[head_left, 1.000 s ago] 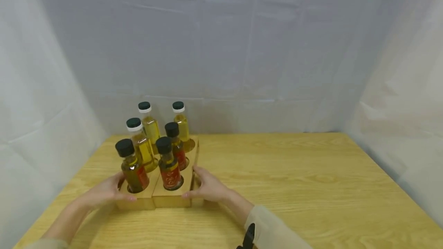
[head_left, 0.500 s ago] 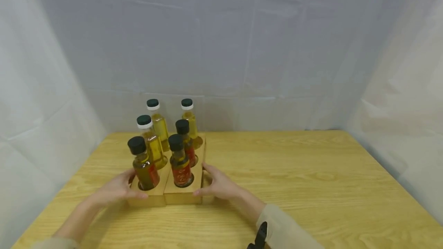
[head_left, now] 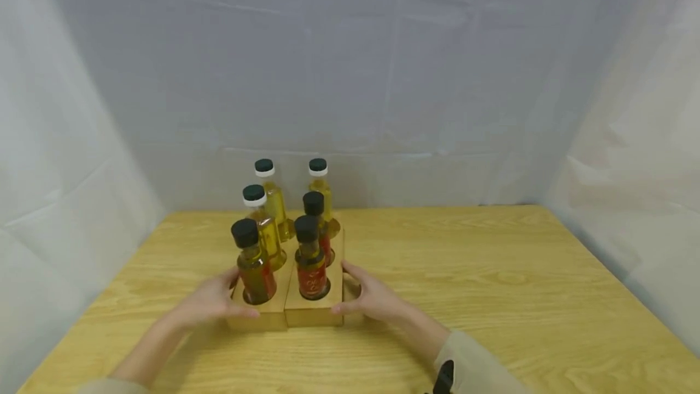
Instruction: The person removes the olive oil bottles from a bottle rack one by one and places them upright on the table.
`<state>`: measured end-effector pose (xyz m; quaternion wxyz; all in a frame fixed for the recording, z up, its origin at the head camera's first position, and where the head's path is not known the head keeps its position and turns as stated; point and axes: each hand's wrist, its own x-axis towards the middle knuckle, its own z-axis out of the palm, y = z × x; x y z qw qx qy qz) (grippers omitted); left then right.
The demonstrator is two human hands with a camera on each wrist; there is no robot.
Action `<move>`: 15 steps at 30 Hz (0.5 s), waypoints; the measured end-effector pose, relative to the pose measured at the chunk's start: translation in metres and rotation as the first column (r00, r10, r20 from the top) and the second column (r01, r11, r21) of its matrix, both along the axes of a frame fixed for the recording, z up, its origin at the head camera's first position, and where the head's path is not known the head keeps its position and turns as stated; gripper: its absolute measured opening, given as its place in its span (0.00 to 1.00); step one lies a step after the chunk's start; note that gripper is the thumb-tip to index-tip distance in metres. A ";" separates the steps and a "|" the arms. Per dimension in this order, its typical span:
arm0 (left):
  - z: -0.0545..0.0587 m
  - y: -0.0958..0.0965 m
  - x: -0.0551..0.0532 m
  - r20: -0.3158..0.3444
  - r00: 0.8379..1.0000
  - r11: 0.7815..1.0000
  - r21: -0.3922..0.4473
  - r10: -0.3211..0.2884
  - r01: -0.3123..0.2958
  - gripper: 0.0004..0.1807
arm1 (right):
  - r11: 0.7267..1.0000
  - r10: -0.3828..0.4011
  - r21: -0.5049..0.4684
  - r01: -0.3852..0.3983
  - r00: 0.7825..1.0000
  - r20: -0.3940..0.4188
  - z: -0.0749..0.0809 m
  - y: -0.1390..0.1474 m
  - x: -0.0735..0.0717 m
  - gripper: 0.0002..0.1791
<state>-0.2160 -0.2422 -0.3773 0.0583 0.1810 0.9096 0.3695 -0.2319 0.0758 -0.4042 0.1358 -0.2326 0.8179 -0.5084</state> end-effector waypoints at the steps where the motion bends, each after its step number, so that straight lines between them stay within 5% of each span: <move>1: 0.000 0.002 0.000 0.005 1.000 1.000 0.001 0.000 0.000 0.56 | 1.000 0.001 -0.006 -0.001 1.000 0.001 0.000 0.003 0.001 0.53; 15: 0.002 0.032 0.008 -0.008 1.000 1.000 -0.021 -0.006 0.005 0.59 | 0.998 0.018 -0.058 -0.017 1.000 0.023 -0.002 0.034 0.011 0.53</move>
